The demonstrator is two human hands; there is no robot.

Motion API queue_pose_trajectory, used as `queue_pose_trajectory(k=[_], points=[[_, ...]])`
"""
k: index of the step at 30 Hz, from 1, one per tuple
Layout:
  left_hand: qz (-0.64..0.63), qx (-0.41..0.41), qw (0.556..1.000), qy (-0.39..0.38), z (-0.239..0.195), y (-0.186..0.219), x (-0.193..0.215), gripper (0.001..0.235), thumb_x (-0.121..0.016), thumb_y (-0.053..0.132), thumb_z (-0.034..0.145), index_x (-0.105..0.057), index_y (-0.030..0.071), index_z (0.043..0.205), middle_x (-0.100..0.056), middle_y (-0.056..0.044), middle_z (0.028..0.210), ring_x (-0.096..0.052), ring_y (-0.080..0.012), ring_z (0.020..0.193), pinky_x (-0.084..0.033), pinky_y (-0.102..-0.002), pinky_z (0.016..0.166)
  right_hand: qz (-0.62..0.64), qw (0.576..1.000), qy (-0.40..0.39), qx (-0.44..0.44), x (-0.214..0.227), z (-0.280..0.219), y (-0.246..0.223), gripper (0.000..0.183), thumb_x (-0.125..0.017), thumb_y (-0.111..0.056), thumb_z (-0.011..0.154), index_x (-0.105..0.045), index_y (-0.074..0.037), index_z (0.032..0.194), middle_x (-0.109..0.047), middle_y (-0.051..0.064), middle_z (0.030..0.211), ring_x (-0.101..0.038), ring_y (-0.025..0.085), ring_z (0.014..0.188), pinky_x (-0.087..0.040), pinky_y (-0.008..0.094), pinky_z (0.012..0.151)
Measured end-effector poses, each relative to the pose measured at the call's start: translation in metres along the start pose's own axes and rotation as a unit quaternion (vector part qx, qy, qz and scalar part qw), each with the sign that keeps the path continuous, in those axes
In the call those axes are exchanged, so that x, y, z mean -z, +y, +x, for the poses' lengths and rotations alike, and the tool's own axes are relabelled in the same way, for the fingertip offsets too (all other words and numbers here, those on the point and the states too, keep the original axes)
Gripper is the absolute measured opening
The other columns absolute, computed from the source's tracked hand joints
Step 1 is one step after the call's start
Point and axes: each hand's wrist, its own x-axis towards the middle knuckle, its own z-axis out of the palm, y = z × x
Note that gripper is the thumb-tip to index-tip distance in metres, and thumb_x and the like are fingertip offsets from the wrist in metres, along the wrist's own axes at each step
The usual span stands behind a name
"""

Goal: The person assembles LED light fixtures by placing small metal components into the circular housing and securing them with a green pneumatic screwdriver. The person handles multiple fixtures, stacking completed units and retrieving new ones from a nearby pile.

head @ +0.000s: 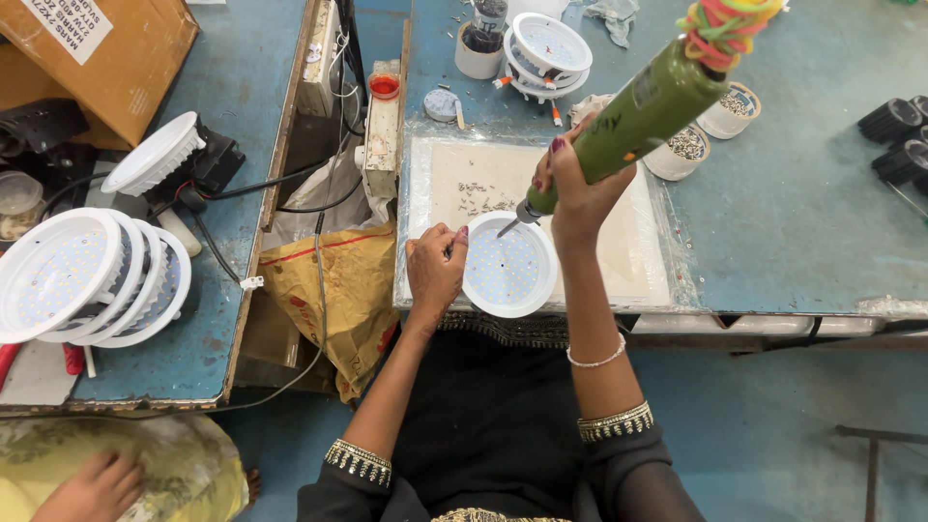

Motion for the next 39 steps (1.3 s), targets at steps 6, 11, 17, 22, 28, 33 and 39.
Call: queue_pose_trajectory(k=[6, 11, 17, 22, 28, 33, 39], points=[[0.006, 0.009, 1.0, -0.009, -0.001, 0.001, 0.001, 0.039, -0.059, 0.03, 0.1, -0.066, 0.002, 0.075, -0.059, -0.007, 0.078, -0.056, -0.0252, 0.074, -0.036, -0.038, 0.087, -0.138, 0.985, 0.093, 0.055, -0.025, -0.004, 0.005, 0.023, -0.067, 0.002, 0.104, -0.048, 0.001, 0.117, -0.061, 0.006, 0.086, -0.06, 0.013, 0.064, -0.053, 0.03, 0.059], [0.002, 0.016, 1.0, -0.016, -0.001, 0.0, 0.001, 0.039, -0.058, 0.03, 0.1, -0.067, 0.003, 0.074, -0.06, -0.006, 0.078, -0.055, -0.0248, 0.073, -0.036, -0.038, 0.087, -0.159, 0.977, 0.12, 0.074, -0.032, -0.007, 0.009, 0.027, -0.068, 0.001, 0.104, -0.047, 0.0, 0.12, -0.061, 0.005, 0.084, -0.059, 0.011, 0.062, -0.051, 0.027, 0.057], [-0.002, 0.017, 1.0, -0.013, 0.0, -0.003, -0.002, 0.038, -0.059, 0.029, 0.1, -0.067, 0.002, 0.075, -0.058, -0.007, 0.077, -0.057, -0.0244, 0.077, -0.035, -0.038, 0.086, -0.166, 0.975, 0.134, 0.06, -0.02, -0.009, 0.021, 0.029, -0.068, 0.002, 0.101, -0.045, 0.0, 0.119, -0.06, 0.006, 0.089, -0.061, 0.01, 0.062, -0.052, 0.027, 0.055], [-0.002, -0.006, 1.0, 0.0, -0.003, -0.007, -0.003, 0.034, -0.06, 0.027, 0.099, -0.068, 0.002, 0.078, -0.059, -0.006, 0.079, -0.057, -0.0247, 0.078, -0.036, -0.038, 0.085, -0.165, 0.979, 0.106, 0.053, -0.021, -0.015, 0.024, 0.023, -0.067, 0.0, 0.102, -0.049, -0.001, 0.115, -0.06, 0.004, 0.083, -0.061, 0.01, 0.062, -0.053, 0.027, 0.055], [-0.032, -0.014, 0.999, 0.028, -0.002, -0.013, -0.007, 0.032, -0.06, 0.025, 0.1, -0.069, 0.002, 0.08, -0.06, -0.008, 0.08, -0.057, -0.0257, 0.078, -0.037, -0.04, 0.08, -0.104, 0.994, 0.02, 0.032, -0.027, 0.007, 0.007, 0.019, -0.07, -0.004, 0.102, -0.052, -0.002, 0.108, -0.06, 0.004, 0.079, -0.059, 0.01, 0.059, -0.05, 0.027, 0.053], [-0.127, 0.057, 0.988, 0.063, 0.002, -0.02, -0.009, 0.031, -0.06, 0.02, 0.103, -0.063, -0.004, 0.083, -0.056, -0.012, 0.081, -0.054, -0.0283, 0.073, -0.042, -0.042, 0.072, -0.096, 0.99, -0.106, -0.011, -0.03, 0.065, -0.013, 0.025, -0.071, -0.015, 0.1, -0.053, -0.001, 0.11, -0.063, 0.005, 0.081, -0.06, 0.011, 0.058, -0.052, 0.027, 0.053], [-0.118, -0.005, 0.979, 0.166, -0.002, -0.016, -0.009, 0.024, -0.058, 0.016, 0.106, -0.058, -0.004, 0.094, -0.056, -0.015, 0.096, -0.056, -0.0268, 0.088, -0.045, -0.039, 0.08, -0.128, 0.963, -0.237, 0.011, -0.042, 0.13, -0.038, 0.037, -0.074, -0.03, 0.102, -0.053, -0.002, 0.114, -0.065, 0.007, 0.088, -0.068, 0.015, 0.069, -0.06, 0.031, 0.066]])
